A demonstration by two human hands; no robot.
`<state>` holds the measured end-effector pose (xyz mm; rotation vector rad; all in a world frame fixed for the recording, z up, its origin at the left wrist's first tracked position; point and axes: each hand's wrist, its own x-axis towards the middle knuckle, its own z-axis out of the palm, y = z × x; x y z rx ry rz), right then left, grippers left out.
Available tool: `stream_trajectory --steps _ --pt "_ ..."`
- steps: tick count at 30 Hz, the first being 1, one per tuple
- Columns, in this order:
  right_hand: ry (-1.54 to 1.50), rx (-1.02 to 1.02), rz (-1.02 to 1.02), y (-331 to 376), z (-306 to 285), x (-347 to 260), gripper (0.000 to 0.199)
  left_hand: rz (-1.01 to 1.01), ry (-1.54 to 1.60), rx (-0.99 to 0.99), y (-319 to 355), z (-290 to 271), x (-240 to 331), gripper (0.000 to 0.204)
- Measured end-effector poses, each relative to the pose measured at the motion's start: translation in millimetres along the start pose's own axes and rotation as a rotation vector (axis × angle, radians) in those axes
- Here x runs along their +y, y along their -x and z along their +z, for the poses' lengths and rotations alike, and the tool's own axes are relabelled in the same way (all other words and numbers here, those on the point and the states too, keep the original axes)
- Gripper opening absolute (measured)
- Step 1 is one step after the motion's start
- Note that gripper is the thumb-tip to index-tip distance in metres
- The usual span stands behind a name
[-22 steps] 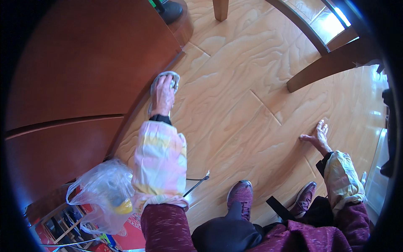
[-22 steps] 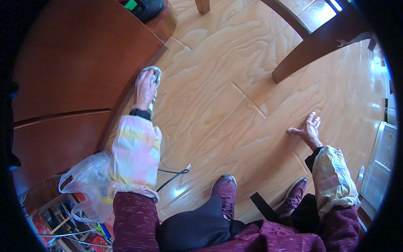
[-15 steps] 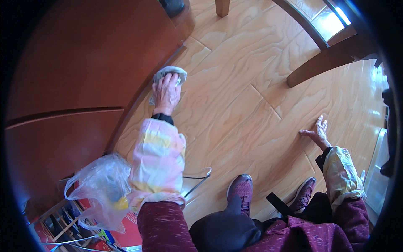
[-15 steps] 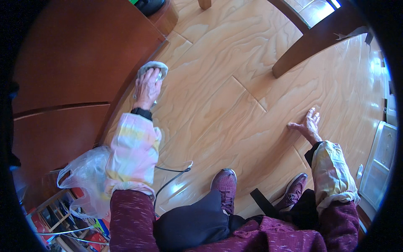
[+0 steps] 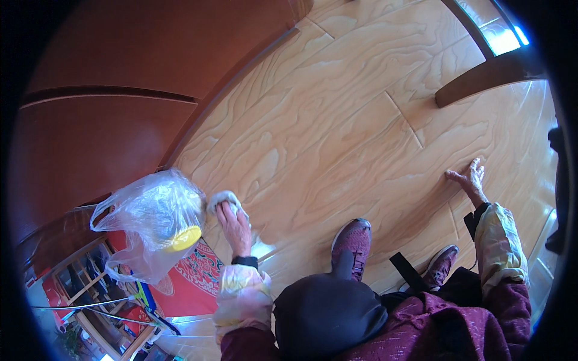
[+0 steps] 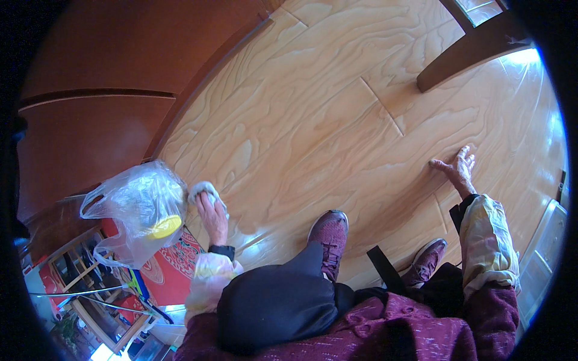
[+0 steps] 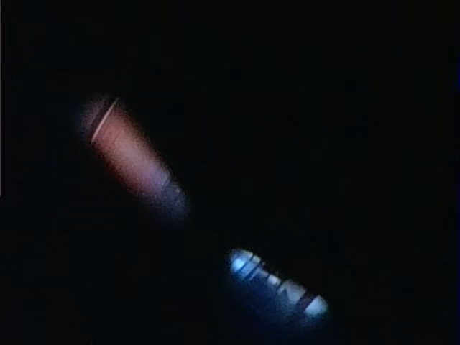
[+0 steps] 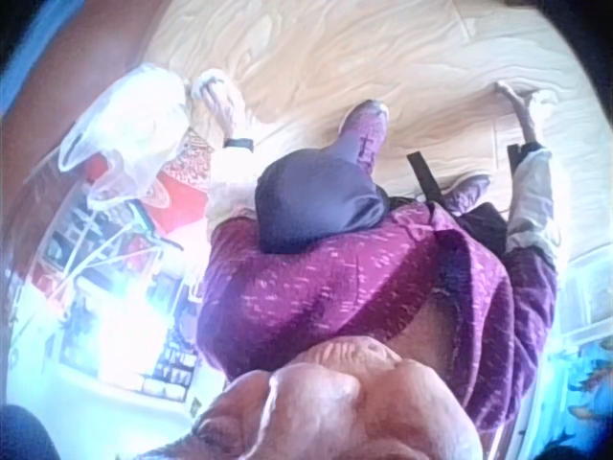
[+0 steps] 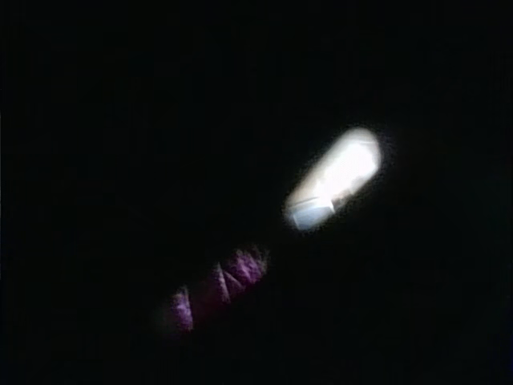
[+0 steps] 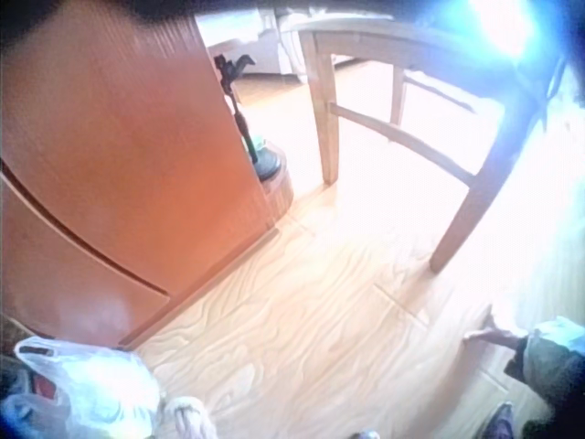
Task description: The person kneels on the floor and wipes the wooden floor with a cloth, moving around a chair and cabinet to clean different areas.
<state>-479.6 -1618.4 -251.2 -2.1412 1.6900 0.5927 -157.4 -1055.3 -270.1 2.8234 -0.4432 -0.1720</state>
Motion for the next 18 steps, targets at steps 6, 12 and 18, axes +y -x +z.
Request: stream_trajectory --steps 6,12,18 --pt "0.03 -0.027 0.013 -5 2 2 0.135 -0.269 0.148 0.121 8 25 51 0.067" --pt "0.03 -0.023 -0.008 -9 5 8 0.136 0.322 0.213 0.033 -34 51 161 0.065" --pt "0.038 -0.031 0.01 -7 0 5 0.136 0.497 0.157 -0.184 -50 20 126 0.053"
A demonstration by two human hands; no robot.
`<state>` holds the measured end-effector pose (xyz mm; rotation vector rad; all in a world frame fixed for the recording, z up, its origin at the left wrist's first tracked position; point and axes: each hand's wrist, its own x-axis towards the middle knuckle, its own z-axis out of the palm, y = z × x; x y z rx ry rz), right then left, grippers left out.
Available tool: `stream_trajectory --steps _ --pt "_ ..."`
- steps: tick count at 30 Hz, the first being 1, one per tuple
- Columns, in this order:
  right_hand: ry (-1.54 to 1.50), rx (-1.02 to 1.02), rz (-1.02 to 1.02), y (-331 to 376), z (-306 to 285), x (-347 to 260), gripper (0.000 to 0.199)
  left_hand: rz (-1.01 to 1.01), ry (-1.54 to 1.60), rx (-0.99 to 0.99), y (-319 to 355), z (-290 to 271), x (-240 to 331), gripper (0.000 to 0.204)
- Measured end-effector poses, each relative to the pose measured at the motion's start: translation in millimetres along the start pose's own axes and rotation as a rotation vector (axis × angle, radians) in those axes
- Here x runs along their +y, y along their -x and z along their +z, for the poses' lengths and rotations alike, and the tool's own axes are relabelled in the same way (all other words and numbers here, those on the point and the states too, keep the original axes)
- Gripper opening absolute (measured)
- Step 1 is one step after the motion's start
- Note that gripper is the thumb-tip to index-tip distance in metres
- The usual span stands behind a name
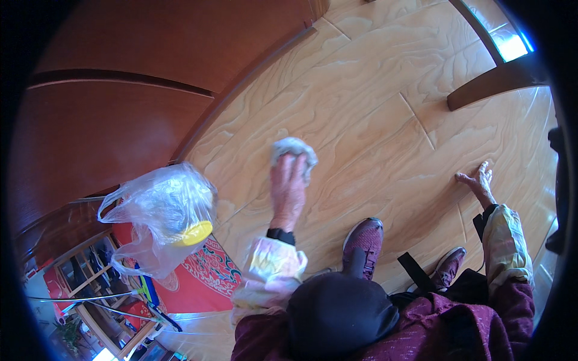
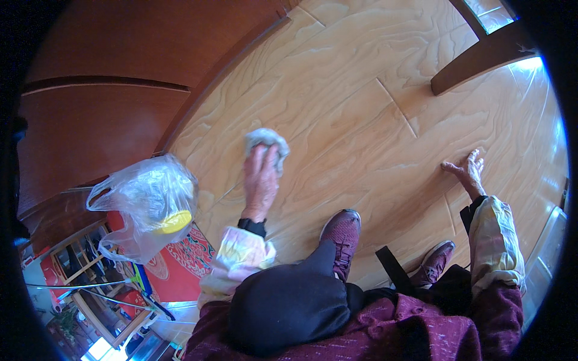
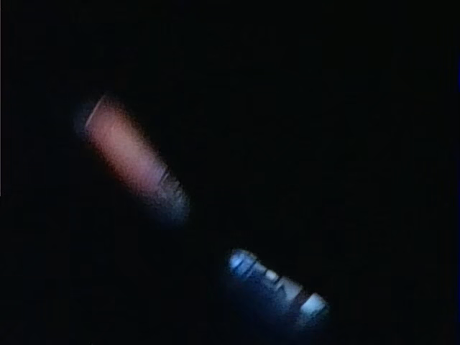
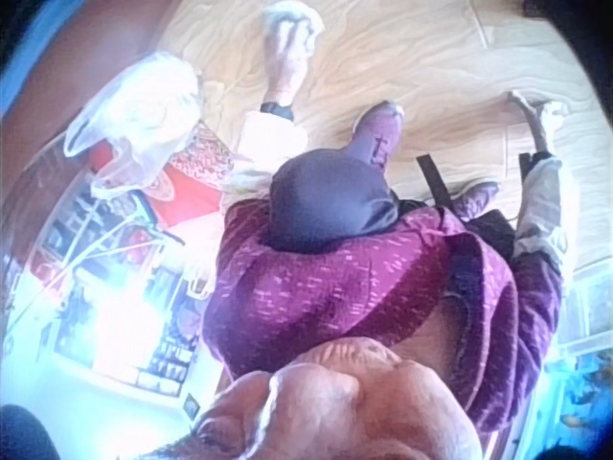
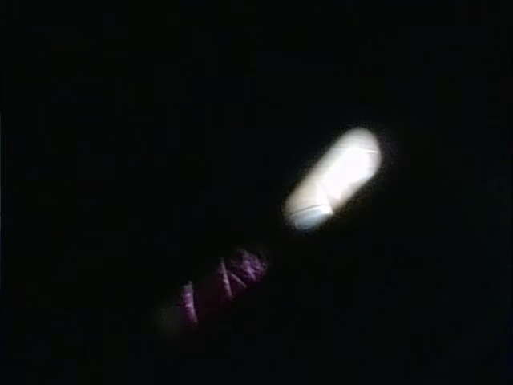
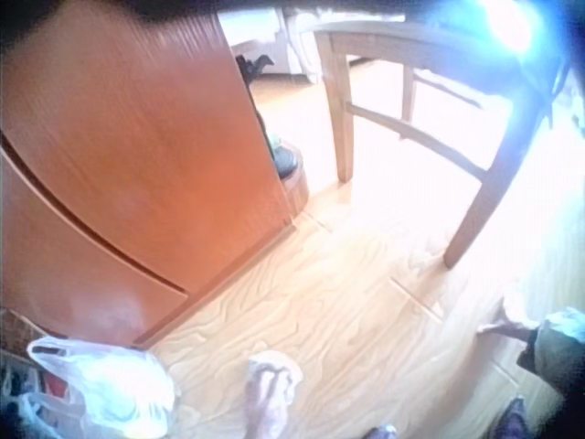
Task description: The person kneels on the floor and wipes the wooden floor with a cloth, moving around a chair and cabinet to clean different areas.
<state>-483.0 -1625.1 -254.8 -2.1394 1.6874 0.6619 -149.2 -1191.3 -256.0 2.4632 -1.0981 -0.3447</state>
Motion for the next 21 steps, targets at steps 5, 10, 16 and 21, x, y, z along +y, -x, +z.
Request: stream_trajectory --steps 5,10,16,21 --pt "-0.007 0.018 -0.026 1 1 -1 0.137 -0.303 -0.124 0.295 69 -23 -77 0.045" --pt "-0.014 -0.015 -0.002 1 -1 -3 0.138 -0.62 -0.308 0.286 43 -23 -100 0.049" --pt "-0.023 -0.001 -0.002 6 -4 -10 0.138 -0.064 -0.332 0.28 -42 -6 -69 0.051" --pt "-0.012 0.021 -0.018 5 -1 -5 0.137 -0.104 -0.231 0.252 -7 -32 -96 0.043"
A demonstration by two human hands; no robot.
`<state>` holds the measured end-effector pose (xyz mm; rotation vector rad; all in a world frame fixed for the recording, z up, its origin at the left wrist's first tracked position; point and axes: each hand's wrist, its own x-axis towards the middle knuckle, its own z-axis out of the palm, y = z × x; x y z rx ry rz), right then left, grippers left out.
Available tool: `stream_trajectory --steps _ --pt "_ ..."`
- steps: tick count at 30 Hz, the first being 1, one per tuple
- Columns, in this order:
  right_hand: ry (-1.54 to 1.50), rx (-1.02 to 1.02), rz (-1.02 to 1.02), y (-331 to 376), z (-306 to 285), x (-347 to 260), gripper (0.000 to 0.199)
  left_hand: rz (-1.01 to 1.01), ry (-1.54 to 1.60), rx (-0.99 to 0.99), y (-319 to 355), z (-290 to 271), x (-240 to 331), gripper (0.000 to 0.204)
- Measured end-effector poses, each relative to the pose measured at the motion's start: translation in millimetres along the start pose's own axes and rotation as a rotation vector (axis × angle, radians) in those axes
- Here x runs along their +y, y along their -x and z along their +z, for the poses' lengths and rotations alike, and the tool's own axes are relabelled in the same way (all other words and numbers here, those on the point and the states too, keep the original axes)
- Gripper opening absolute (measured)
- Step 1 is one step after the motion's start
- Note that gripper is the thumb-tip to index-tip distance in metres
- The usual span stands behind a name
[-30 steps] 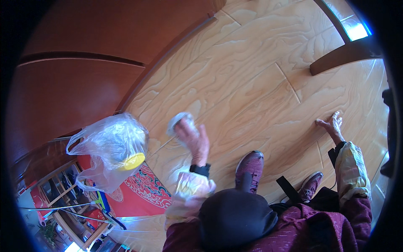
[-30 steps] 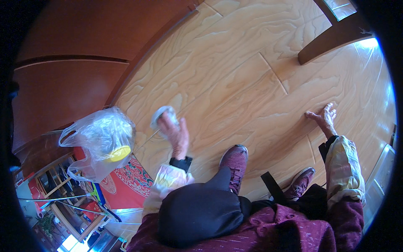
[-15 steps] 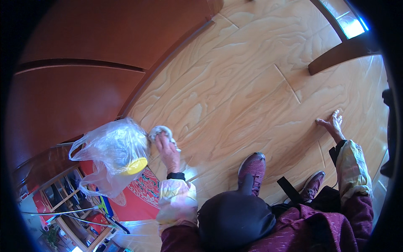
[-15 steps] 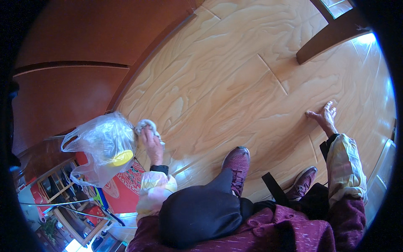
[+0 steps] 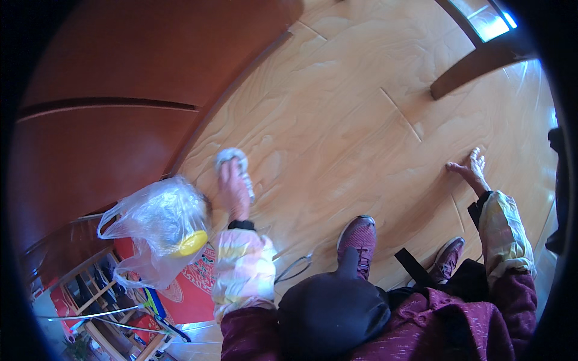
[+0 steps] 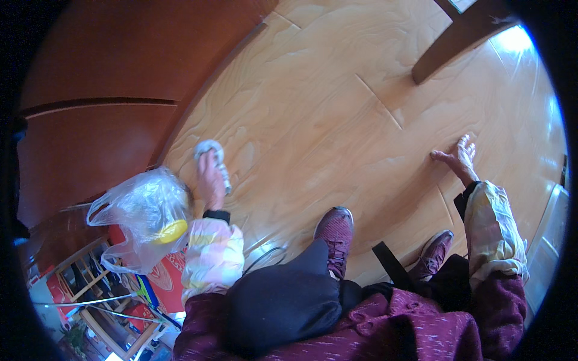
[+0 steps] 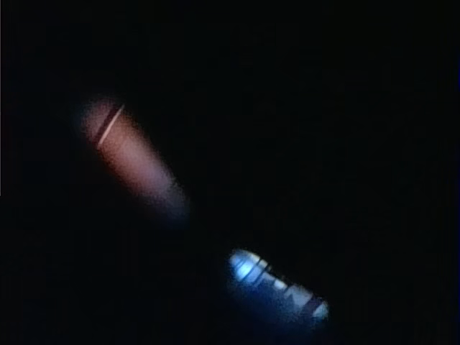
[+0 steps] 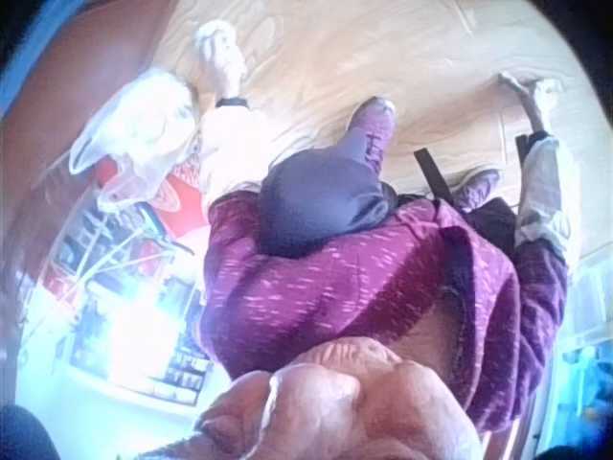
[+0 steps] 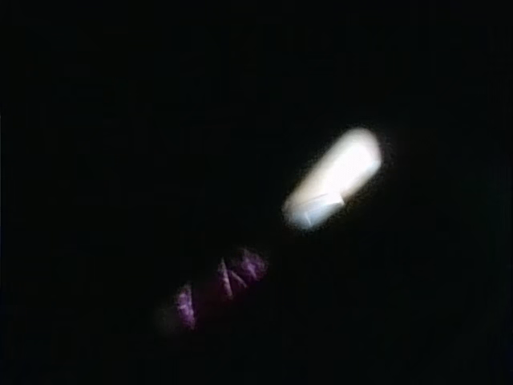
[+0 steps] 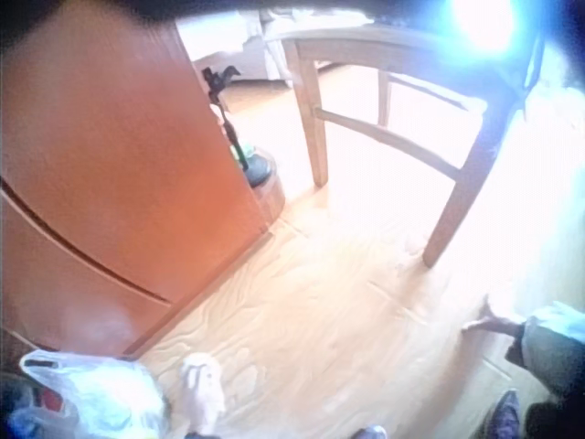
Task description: The person kneels on the floor and wipes the wooden floor with a cloth, moving around a chair and cabinet to clean different areas.
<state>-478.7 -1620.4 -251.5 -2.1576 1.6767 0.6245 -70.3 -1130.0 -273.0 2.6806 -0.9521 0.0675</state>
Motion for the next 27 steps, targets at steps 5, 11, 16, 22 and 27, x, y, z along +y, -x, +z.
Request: stream_trajectory --steps 5,11,16,22,27 --pt "-0.005 -0.021 0.023 -3 3 0 0.139 -0.341 -0.088 -0.135 92 -26 -45 0.051" --pt "0.007 0.0 0.046 4 -3 -7 0.137 -0.582 0.301 0.03 97 3 13 0.054" --pt "0.011 0.011 0.034 5 -4 -10 0.136 -0.043 0.362 -0.042 17 40 153 0.057" --pt "0.053 0.026 -0.012 0 1 -4 0.134 0.338 0.351 -0.197 9 41 201 0.057" --pt "0.034 0.011 0.012 -1 3 -2 0.134 -0.045 0.327 -0.248 66 -1 100 0.043"
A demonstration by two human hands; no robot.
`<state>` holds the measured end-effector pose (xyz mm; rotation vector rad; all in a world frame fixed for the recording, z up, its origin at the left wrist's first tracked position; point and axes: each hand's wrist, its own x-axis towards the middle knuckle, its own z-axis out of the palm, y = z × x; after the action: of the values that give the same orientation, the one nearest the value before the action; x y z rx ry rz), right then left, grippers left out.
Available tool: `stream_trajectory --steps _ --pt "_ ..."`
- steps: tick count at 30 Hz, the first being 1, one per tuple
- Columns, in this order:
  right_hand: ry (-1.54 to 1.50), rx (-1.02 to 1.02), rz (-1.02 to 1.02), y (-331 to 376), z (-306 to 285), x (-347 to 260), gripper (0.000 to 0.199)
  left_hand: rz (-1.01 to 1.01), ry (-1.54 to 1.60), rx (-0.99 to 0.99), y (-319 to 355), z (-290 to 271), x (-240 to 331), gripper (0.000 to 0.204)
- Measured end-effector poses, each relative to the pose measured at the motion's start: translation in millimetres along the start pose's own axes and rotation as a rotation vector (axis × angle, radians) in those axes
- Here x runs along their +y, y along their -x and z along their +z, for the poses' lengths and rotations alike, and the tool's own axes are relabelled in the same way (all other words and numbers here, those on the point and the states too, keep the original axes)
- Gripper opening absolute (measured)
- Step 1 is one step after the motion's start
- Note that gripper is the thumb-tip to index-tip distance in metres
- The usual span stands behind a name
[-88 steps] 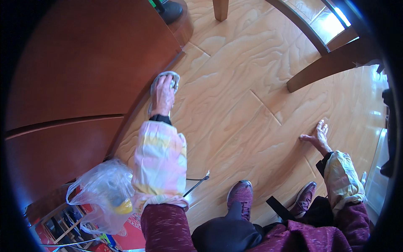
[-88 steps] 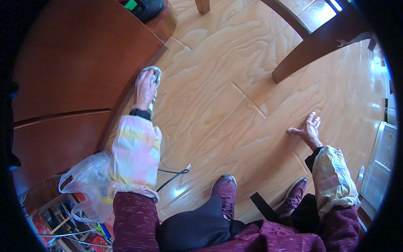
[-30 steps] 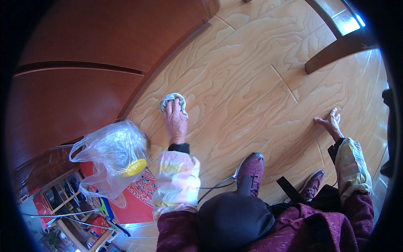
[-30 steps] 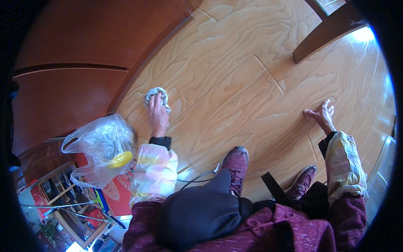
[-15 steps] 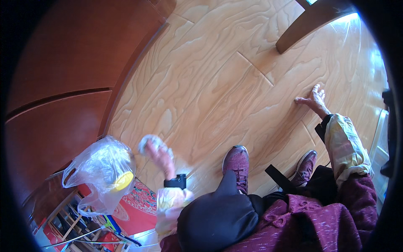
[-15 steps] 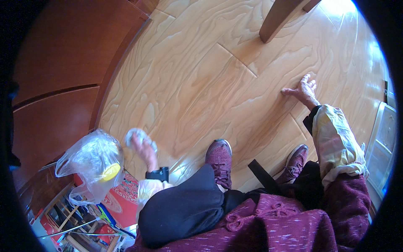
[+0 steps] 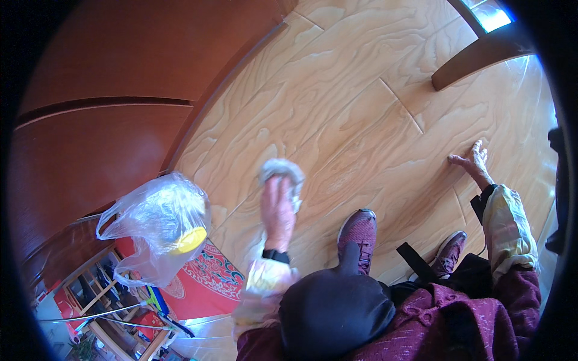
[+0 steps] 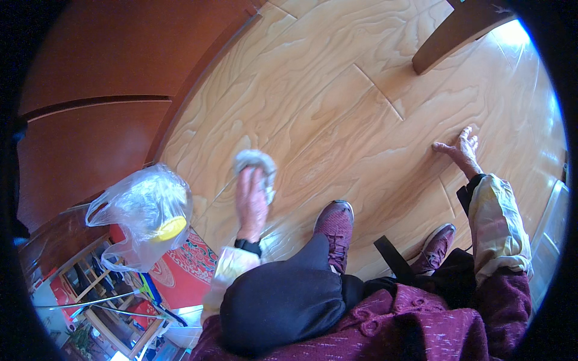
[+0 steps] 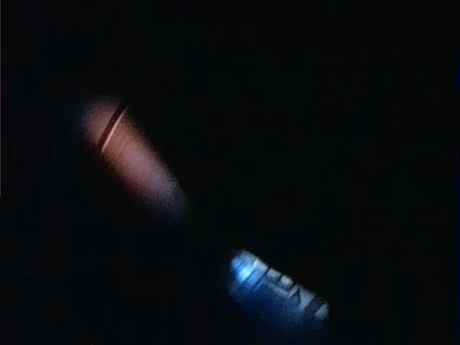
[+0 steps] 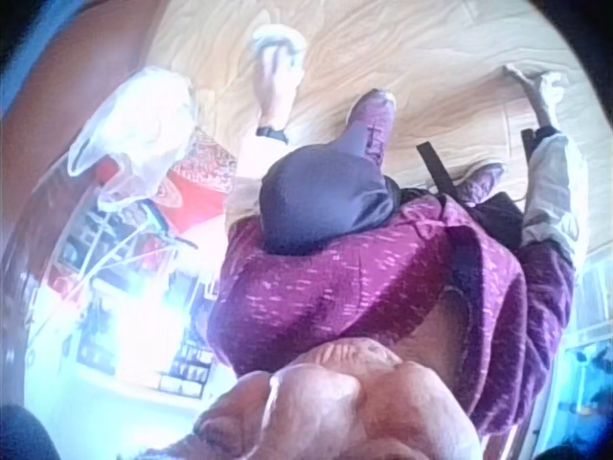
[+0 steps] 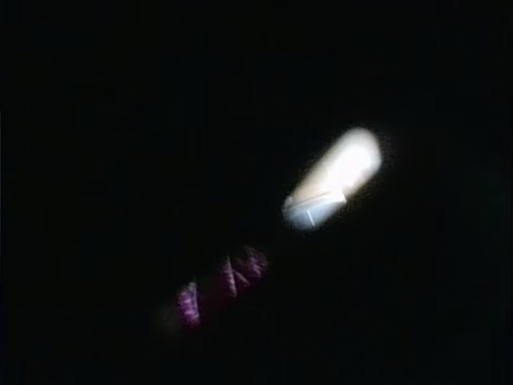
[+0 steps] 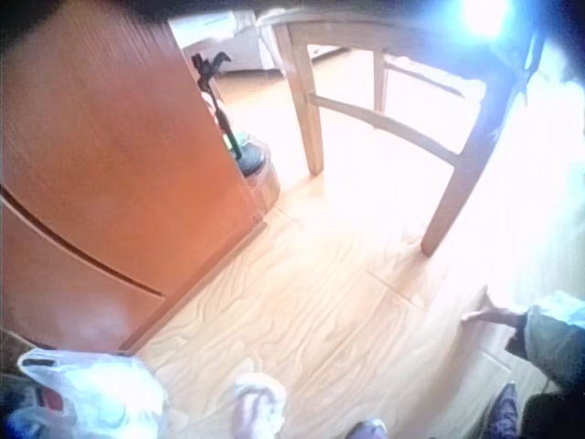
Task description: The person kneels on the floor and wipes the wooden floor with a cloth, moving around a chair and cabinet to clean different areas.
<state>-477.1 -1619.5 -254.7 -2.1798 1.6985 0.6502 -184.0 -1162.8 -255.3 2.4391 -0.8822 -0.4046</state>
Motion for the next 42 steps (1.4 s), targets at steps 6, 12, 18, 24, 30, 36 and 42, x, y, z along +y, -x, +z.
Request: stream_trajectory --steps 6,12,18,24,30,36,42 --pt "-0.032 -0.018 -0.004 3 -3 -4 0.135 -0.336 -0.24 0.145 102 -58 -95 0.053" --pt "-0.065 -0.027 0.03 4 0 -5 0.139 -0.488 -0.334 0.087 83 -53 -95 0.057" --pt "-0.102 -0.045 0.066 10 -5 -6 0.142 0.073 -0.037 0.084 -57 -13 17 0.05" --pt "-0.08 -0.057 0.045 11 -7 -8 0.14 0.588 -0.35 -0.062 -166 63 132 0.041" --pt "-0.071 -0.051 0.041 10 -6 -8 0.141 0.437 -0.165 0.094 -131 51 72 0.046" --pt "-0.073 -0.047 0.043 10 -3 -9 0.141 -0.049 -0.263 0.067 -19 -25 -48 0.048" --pt "-0.078 -0.073 0.067 10 -4 -12 0.139 -0.355 -0.441 0.116 -5 -56 -87 0.044"
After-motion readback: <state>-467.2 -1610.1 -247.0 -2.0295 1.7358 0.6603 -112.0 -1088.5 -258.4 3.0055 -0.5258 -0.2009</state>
